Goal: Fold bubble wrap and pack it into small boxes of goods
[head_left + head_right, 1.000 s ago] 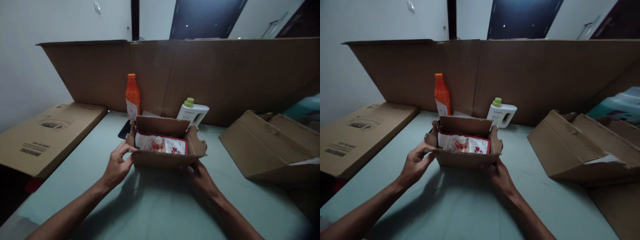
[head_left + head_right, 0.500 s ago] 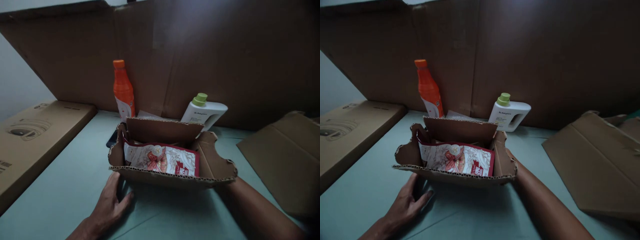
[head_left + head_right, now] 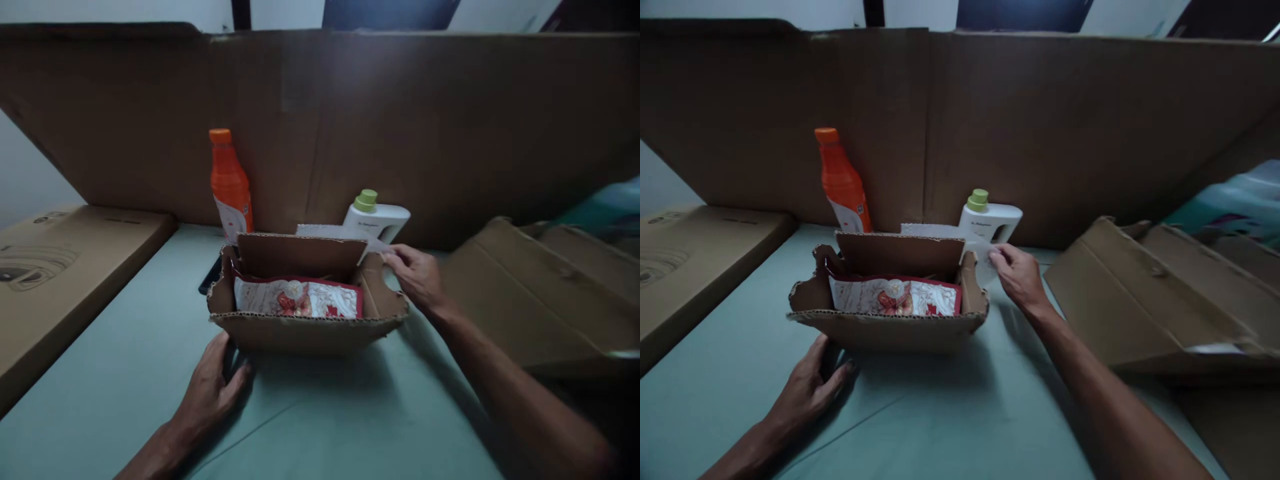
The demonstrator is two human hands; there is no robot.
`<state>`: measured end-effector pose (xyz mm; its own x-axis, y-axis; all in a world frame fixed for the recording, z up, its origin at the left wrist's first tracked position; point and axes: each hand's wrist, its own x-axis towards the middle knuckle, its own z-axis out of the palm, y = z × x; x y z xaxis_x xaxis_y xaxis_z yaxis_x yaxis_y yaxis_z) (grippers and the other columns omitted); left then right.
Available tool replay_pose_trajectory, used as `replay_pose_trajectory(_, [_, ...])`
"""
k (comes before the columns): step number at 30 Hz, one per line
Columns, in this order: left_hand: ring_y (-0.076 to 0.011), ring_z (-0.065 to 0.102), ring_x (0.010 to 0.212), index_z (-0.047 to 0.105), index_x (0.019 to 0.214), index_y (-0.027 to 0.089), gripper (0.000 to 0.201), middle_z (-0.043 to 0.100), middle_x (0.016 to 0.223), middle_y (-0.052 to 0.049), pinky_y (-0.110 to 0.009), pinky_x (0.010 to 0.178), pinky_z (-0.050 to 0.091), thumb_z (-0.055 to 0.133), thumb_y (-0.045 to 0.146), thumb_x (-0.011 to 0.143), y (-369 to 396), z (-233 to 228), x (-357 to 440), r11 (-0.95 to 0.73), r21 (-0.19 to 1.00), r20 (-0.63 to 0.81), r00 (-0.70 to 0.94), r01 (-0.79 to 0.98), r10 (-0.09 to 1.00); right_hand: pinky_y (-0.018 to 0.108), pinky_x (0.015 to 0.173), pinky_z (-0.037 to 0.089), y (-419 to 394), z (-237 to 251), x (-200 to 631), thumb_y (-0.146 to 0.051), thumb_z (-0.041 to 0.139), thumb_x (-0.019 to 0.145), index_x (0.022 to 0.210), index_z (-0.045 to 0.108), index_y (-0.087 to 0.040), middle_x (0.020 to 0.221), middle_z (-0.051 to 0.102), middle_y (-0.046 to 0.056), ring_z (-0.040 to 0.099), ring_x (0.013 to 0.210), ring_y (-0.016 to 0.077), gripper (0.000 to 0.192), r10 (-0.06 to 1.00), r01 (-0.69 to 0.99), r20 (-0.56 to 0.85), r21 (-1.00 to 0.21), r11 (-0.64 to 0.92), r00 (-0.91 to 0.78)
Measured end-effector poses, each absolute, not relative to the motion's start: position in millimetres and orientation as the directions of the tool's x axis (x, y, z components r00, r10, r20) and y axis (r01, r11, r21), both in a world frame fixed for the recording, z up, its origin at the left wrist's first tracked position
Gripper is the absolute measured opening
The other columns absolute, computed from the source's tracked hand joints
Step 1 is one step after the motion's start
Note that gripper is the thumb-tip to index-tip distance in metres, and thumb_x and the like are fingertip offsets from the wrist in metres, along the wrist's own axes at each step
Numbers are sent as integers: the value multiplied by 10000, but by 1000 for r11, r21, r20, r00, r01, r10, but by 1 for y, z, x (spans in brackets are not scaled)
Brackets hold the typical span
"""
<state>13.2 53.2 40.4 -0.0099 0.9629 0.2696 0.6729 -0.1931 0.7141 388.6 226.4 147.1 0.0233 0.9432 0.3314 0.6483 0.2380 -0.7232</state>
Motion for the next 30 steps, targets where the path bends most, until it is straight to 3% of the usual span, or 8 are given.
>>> replay_pose_trajectory(5, [-354,590,1229,478,1365,165,584,619,1300,-198,-533,1035,477,577,433,855,55,45,12,-172,739,239,-14,651,971,277,574,439,114,137,462,-614,694,730,890,721,-186,753,681,33,586,641,176,457,982,499,37,-865,-62,187])
replay_pose_trajectory(9, [-332,609,1197,449,1368,178,610,626,1283,-171,-485,1016,483,584,445,836,53,53,12,-149,751,201,-8,643,979,316,587,469,53,113,501,-664,640,720,841,717,-180,739,702,55,622,647,217,504,980,589,-127,-784,-194,153])
replay_pose_trajectory(14, [-345,583,1230,438,1371,210,652,615,1317,-158,-469,960,502,611,438,785,54,72,11,-61,808,94,-27,586,995,477,794,520,28,109,509,-545,553,803,950,730,-199,1014,738,142,677,914,343,416,968,929,197,-362,-73,153])
replay_pose_trajectory(16, [-334,524,1320,422,1382,232,676,573,1391,-147,-469,1041,453,634,433,773,58,80,11,-65,865,97,-39,498,995,517,891,506,32,116,490,-493,540,851,1052,714,-202,1158,710,151,657,1039,353,394,949,949,311,-312,42,60])
replay_pose_trajectory(20, [-307,559,1274,439,1331,194,676,577,1358,-146,-428,1042,455,672,433,742,64,90,20,-92,932,120,-60,349,991,428,890,542,57,123,419,-447,575,879,1301,598,-200,1335,634,146,629,1164,300,490,952,770,256,-570,288,-166])
replay_pose_trajectory(23, [-295,605,1144,484,1244,163,593,627,1210,-128,-407,948,498,651,442,748,64,87,31,-76,924,119,-91,376,989,368,767,567,80,117,367,-406,621,834,1385,514,-151,1294,652,171,669,1076,286,616,953,613,146,-738,283,-266])
replay_pose_trajectory(27, [-276,609,1065,507,1223,168,497,638,1115,-93,-404,898,503,617,418,807,75,81,41,-68,897,132,-117,437,984,357,721,553,107,106,333,-313,563,853,1285,568,-136,1085,733,133,691,846,241,467,959,612,133,-746,263,-250])
replay_pose_trajectory(30, [-271,603,1078,491,1282,163,533,630,1160,-100,-409,926,494,616,383,812,101,81,45,-97,903,144,-81,419,986,362,786,550,126,105,333,-293,540,861,1267,582,-151,1138,726,132,687,929,250,433,965,649,146,-717,255,-217])
